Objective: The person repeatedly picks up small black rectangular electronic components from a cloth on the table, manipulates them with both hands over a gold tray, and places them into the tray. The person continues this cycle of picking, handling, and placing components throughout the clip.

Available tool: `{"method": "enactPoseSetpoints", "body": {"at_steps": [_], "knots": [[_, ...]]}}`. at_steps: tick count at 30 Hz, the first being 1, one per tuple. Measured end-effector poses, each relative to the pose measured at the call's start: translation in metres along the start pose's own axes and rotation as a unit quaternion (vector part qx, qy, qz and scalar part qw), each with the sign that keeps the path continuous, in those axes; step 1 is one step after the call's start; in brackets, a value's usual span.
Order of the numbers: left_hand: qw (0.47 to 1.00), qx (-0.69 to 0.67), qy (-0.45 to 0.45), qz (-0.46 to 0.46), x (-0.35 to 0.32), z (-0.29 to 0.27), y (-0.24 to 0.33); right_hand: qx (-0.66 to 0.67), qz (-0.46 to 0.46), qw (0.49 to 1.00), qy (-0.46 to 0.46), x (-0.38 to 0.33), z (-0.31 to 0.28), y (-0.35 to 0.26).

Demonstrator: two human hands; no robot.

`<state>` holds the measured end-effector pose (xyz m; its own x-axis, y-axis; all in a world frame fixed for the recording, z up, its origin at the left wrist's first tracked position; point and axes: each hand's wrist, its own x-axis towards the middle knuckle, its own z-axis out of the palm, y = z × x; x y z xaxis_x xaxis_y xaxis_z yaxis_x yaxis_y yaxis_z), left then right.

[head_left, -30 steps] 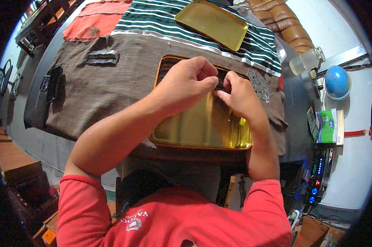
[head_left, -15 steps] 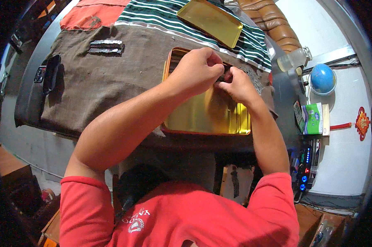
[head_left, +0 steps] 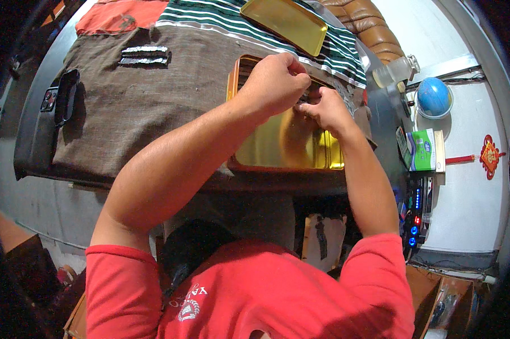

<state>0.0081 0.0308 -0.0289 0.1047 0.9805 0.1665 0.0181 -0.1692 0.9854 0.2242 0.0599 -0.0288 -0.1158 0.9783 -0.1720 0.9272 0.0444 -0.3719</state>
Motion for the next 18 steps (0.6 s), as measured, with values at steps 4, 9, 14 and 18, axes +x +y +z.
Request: {"method": "enactPoseSetpoints", "body": {"at_steps": [4,9,14,18], "knots": [[1.0,-0.003,0.011,-0.004,0.0,0.001,0.0,0.09,0.043,0.995,-0.023,0.0,-0.001,-0.003],[1.0,0.018,0.012,0.009,0.003,0.001,-0.002,0.112,0.075,0.989,-0.054,-0.003,-0.005,-0.011],[1.0,-0.016,0.016,0.008,0.002,0.003,-0.005,0.051,0.046,0.994,-0.08,-0.013,-0.015,-0.011],[1.0,-0.023,0.014,0.001,0.002,0.005,-0.004,0.072,0.048,0.994,-0.072,-0.014,-0.011,-0.003]]}}
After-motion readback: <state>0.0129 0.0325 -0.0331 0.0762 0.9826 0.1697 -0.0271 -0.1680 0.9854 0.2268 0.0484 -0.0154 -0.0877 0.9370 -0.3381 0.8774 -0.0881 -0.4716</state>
